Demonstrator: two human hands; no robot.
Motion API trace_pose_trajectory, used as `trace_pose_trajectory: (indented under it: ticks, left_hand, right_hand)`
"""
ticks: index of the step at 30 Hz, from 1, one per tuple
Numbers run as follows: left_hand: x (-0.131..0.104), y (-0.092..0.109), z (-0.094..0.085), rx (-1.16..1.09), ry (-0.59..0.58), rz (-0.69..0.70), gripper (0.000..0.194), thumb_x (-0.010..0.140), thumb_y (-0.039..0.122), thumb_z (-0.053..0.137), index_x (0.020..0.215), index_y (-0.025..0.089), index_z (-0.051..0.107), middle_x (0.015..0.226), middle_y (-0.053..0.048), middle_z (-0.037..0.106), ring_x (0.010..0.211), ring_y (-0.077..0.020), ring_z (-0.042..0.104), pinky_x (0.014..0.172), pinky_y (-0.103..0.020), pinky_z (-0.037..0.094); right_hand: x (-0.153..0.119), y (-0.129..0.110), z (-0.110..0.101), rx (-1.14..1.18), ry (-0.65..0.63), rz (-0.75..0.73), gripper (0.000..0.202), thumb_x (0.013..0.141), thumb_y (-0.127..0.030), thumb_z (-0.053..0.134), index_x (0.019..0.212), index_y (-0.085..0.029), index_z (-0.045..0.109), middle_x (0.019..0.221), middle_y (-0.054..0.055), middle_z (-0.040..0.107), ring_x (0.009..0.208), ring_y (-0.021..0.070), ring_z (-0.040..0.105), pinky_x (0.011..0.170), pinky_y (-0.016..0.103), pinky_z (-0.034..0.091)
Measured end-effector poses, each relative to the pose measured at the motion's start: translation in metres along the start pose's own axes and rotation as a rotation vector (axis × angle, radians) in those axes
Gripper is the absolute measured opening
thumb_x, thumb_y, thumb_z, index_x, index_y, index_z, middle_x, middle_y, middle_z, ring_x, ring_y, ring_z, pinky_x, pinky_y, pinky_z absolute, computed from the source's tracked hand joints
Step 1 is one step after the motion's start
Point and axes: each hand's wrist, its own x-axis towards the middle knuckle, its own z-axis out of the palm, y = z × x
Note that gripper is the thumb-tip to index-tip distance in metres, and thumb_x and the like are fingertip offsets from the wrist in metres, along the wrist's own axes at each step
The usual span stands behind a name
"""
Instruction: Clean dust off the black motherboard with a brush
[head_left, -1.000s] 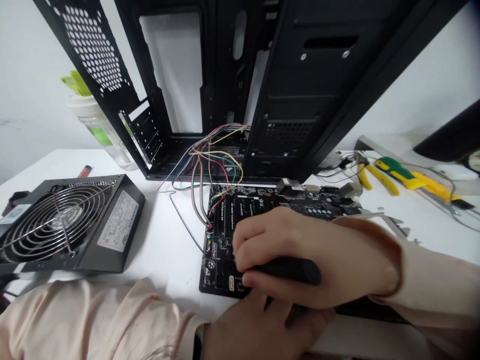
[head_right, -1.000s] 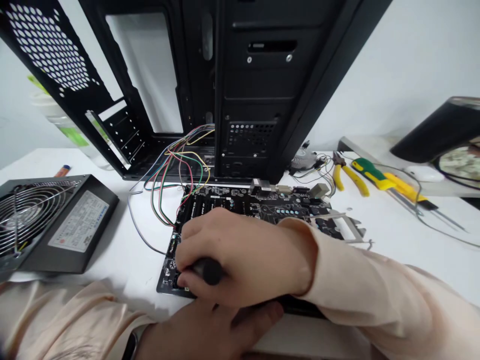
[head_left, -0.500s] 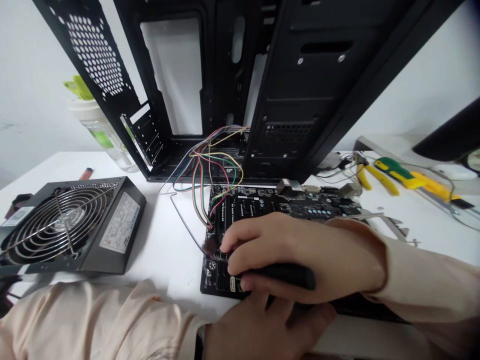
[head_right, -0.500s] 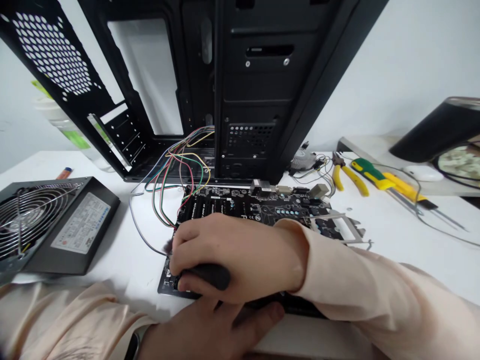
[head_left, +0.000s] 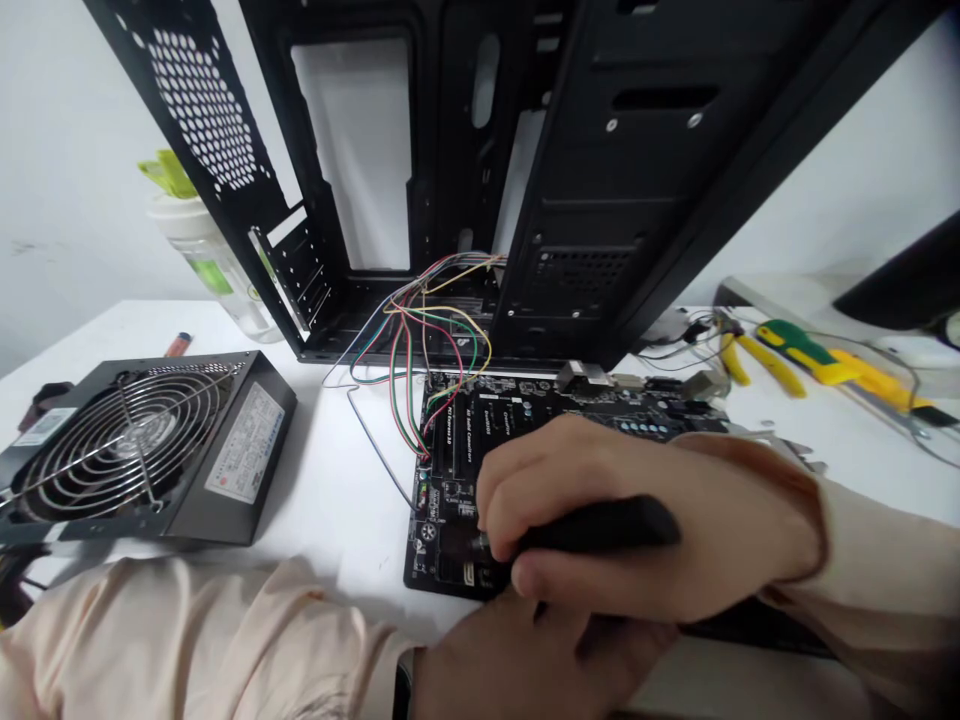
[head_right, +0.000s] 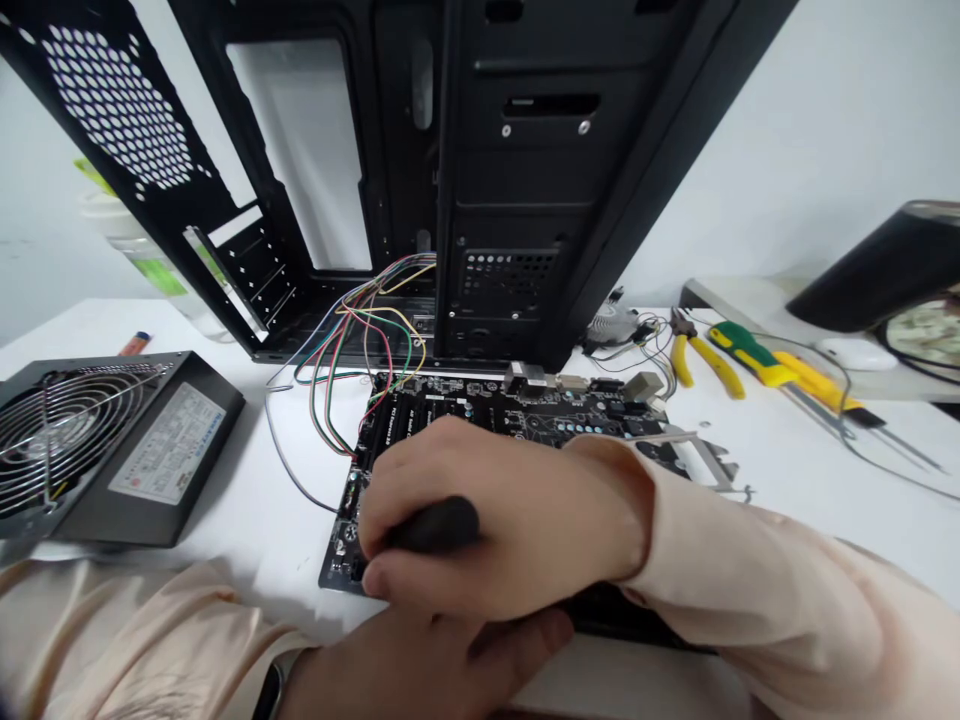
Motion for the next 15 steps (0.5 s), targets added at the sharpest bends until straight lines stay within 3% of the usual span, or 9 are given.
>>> trace_pose_trajectory:
  ticks: [3, 5, 7, 10, 12, 15]
  left_hand:
    - [0.0021, 0.0028, -0.0029, 0.080, -0.023, -0.006, 0.050, 0.099, 0.052, 0.029, 0.143, 0.030, 0.037, 0.128, -0.008, 0.057, 0.099, -0.0250, 0.062, 0.065, -0.031, 0.054]
    - [0.0033, 0.0034, -0.0043, 0.093, -0.050, 0.032, 0.050, 0.100, 0.052, 0.028, 0.143, 0.028, 0.039, 0.132, -0.007, 0.055, 0.110, -0.0268, 0.057, 0.075, -0.034, 0.054]
    - [0.0041, 0.0035, -0.0053, 0.060, -0.080, 0.050, 0.049, 0.099, 0.052, 0.030, 0.141, 0.029, 0.041, 0.124, -0.006, 0.060, 0.107, -0.0253, 0.058, 0.080, -0.036, 0.053]
    - [0.0046, 0.0048, -0.0056, 0.026, -0.123, -0.038, 0.047, 0.097, 0.052, 0.035, 0.140, 0.035, 0.041, 0.113, -0.004, 0.065, 0.094, -0.0232, 0.062, 0.080, -0.036, 0.052]
    - [0.0048, 0.0056, -0.0050, 0.038, -0.116, -0.066, 0.047, 0.097, 0.053, 0.035, 0.141, 0.036, 0.039, 0.115, -0.004, 0.064, 0.091, -0.0224, 0.063, 0.079, -0.036, 0.052]
    - [0.0051, 0.0040, -0.0036, 0.097, -0.020, 0.029, 0.049, 0.099, 0.052, 0.032, 0.141, 0.029, 0.041, 0.124, -0.006, 0.060, 0.104, -0.0241, 0.059, 0.084, -0.037, 0.051]
  right_hand:
    - [-0.0009, 0.0012, -0.0027, -0.164, 0.102, 0.036, 0.011, 0.088, -0.014, 0.052, 0.084, -0.013, 0.062, 0.091, 0.009, 0.065, 0.082, 0.0119, 0.059, 0.074, 0.024, 0.049]
    - [-0.0010, 0.0011, -0.0026, -0.208, 0.083, 0.066, 0.012, 0.088, -0.013, 0.051, 0.084, -0.013, 0.063, 0.094, 0.010, 0.064, 0.086, 0.0131, 0.058, 0.076, 0.025, 0.049]
    - [-0.0007, -0.0010, -0.0018, -0.088, 0.007, 0.056, 0.010, 0.086, -0.013, 0.054, 0.082, -0.012, 0.063, 0.087, 0.008, 0.065, 0.080, 0.0119, 0.058, 0.074, 0.024, 0.049]
    - [-0.0007, -0.0057, -0.0020, 0.107, -0.052, 0.021, 0.008, 0.084, -0.013, 0.058, 0.079, -0.010, 0.063, 0.078, 0.005, 0.064, 0.072, 0.0086, 0.058, 0.068, 0.018, 0.049]
    - [-0.0012, -0.0067, -0.0028, 0.048, 0.005, 0.014, 0.009, 0.086, -0.014, 0.057, 0.082, -0.009, 0.064, 0.085, 0.007, 0.065, 0.075, 0.0084, 0.059, 0.070, 0.017, 0.049]
    - [-0.0015, -0.0037, -0.0018, -0.148, 0.097, 0.028, 0.011, 0.089, -0.015, 0.054, 0.089, -0.010, 0.064, 0.098, 0.012, 0.064, 0.088, 0.0116, 0.060, 0.079, 0.021, 0.048]
